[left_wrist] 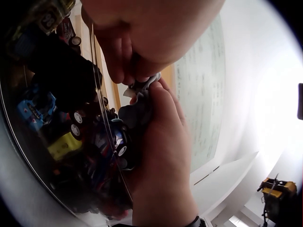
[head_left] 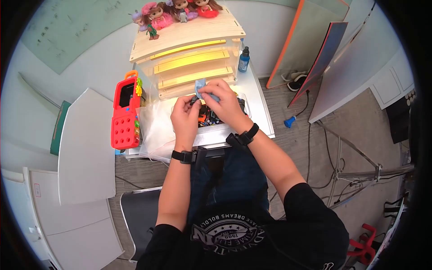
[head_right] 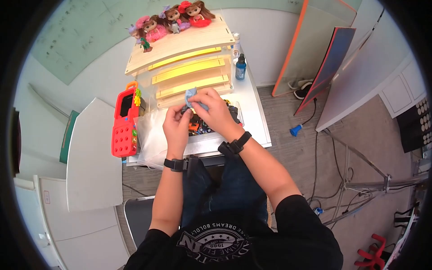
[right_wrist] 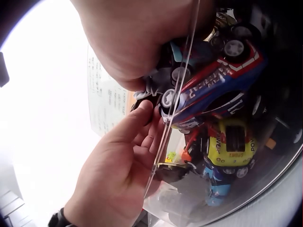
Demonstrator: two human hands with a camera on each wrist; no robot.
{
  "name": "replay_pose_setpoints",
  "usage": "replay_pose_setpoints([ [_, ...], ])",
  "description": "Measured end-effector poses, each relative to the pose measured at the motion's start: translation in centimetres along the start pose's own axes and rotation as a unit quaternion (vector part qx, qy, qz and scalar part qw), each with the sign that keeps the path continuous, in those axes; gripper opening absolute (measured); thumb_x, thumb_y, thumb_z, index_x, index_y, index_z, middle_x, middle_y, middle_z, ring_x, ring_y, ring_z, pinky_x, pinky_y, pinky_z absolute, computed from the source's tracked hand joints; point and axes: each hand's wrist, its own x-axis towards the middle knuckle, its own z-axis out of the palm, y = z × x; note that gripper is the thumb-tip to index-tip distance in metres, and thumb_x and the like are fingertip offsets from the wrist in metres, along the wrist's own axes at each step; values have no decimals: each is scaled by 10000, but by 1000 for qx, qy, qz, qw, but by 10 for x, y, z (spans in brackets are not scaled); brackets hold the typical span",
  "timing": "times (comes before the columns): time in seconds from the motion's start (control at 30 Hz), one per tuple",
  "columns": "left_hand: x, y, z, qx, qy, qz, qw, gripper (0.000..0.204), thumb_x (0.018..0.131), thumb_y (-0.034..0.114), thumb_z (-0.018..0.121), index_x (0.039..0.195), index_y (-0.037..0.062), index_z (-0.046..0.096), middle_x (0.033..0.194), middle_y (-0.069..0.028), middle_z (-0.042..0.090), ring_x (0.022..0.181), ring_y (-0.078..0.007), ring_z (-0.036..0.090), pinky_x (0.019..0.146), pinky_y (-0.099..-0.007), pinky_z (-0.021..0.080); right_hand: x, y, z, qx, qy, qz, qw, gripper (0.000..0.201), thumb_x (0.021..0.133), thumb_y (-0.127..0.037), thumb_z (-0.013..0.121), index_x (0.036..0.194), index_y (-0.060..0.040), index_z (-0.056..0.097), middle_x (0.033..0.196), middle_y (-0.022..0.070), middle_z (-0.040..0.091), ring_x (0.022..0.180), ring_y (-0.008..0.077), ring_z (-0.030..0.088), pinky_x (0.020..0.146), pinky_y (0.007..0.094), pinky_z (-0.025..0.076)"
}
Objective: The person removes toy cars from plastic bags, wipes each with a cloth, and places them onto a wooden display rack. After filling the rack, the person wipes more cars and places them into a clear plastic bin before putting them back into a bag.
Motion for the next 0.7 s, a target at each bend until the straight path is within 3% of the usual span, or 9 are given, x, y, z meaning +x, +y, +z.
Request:
replay_pose_setpoints([
  [0.13, -3, 5, -1, -26, -23, -27, 999, 198, 1003, 5, 670, 1187, -36, 609, 1029, -84, 718, 911, -123, 705, 836, -263, 579, 1, 4, 3, -11, 56, 10, 998, 166, 925, -45, 733, 1088, -44, 766, 1044, 94, 660, 963, 237, 668, 839, 342, 545],
  [0.2, -2, 4, -1, -46, -16, -27, 998, 153, 987, 2, 685, 1121, -51, 635, 1001, -91, 742, 896, -120, 722, 815, -258, 588, 1, 3, 2, -9, 39, -3, 999, 170, 918, -37, 738, 1085, -47, 769, 1043, 91, 656, 956, 234, 666, 832, 337, 545],
  [0.37, -1, 1, 0, -42, -12, -17, 999, 180, 983, 4, 690, 1148, -54, 645, 1019, -93, 744, 903, -125, 724, 815, -257, 586, -2, 1, 3, -6, 3, -41, 999, 160, 913, -55, 743, 1072, -58, 758, 1042, 89, 635, 936, 251, 667, 815, 347, 548],
  [0.7, -1, 2, -3, -64, -35, -32, 997, 203, 1013, 10, 657, 1201, -49, 611, 1043, -85, 722, 928, -128, 713, 848, -267, 589, -1, 2, 3, -26, 25, -40, 999, 183, 925, -58, 732, 1104, -64, 770, 1101, 104, 635, 996, 263, 675, 859, 354, 560],
])
